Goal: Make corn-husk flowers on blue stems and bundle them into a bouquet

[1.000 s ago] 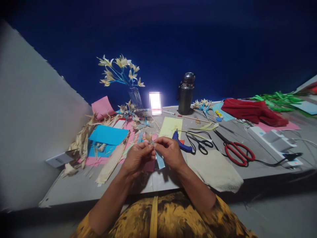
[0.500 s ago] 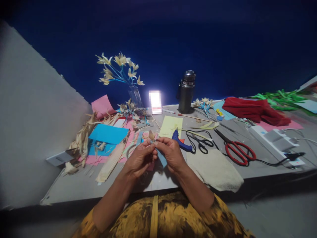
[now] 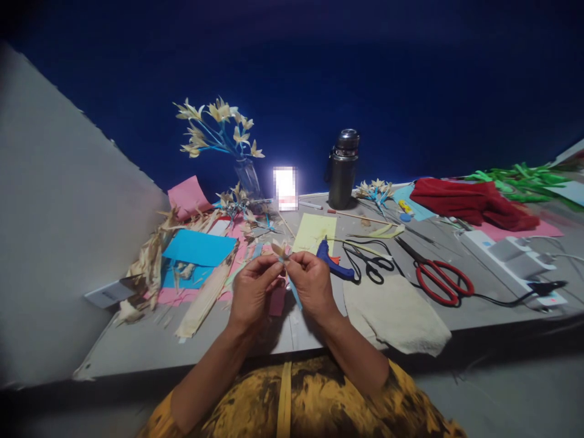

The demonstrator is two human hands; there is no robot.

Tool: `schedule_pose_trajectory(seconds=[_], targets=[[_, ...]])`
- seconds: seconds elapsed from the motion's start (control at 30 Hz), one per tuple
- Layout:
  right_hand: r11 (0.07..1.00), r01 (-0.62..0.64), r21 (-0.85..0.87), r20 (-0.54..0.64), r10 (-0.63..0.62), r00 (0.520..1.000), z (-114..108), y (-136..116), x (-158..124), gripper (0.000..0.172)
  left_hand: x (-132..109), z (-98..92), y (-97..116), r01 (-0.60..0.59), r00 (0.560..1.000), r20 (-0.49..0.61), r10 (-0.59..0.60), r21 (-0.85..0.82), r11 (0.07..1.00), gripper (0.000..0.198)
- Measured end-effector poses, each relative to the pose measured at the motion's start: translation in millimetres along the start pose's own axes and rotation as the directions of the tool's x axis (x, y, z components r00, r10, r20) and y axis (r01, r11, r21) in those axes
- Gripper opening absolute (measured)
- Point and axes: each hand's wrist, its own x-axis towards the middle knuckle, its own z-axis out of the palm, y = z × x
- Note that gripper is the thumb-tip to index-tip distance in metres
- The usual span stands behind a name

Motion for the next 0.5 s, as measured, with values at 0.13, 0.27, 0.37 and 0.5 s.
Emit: schedule_pose_trajectory(seconds=[0.13,0.27,0.37,0.5], targets=[[0.991,0.09,-0.097,-0.014,-0.092,0.996,0.0,-0.7,-2.8,0.019,-1.1,-1.1,1.2,-0.097,0.995,0.012,0.096,0.091,0.991,0.013],[0.965,0.164,-0.206,-0.005,-0.168,0.986,0.1,-2.1,-5.9,0.016,-0.2,-3.2,4.4,-0.103,0.993,0.06,0.101,0.046,0.994,0.013],[0.952,0.179,-0.248,0.014,-0.181,0.983,0.7,-3.8,-7.0,0.015,3.8,-5.4,6.1,0.048,0.99,0.134,-0.038,-0.072,0.996,0.014],[0.945,0.179,-0.275,0.04,-0.175,0.984,2.2,-7.7,-8.0,0.013,9.4,-9.1,7.2,0.206,0.965,0.199,-0.172,-0.165,0.965,0.021]])
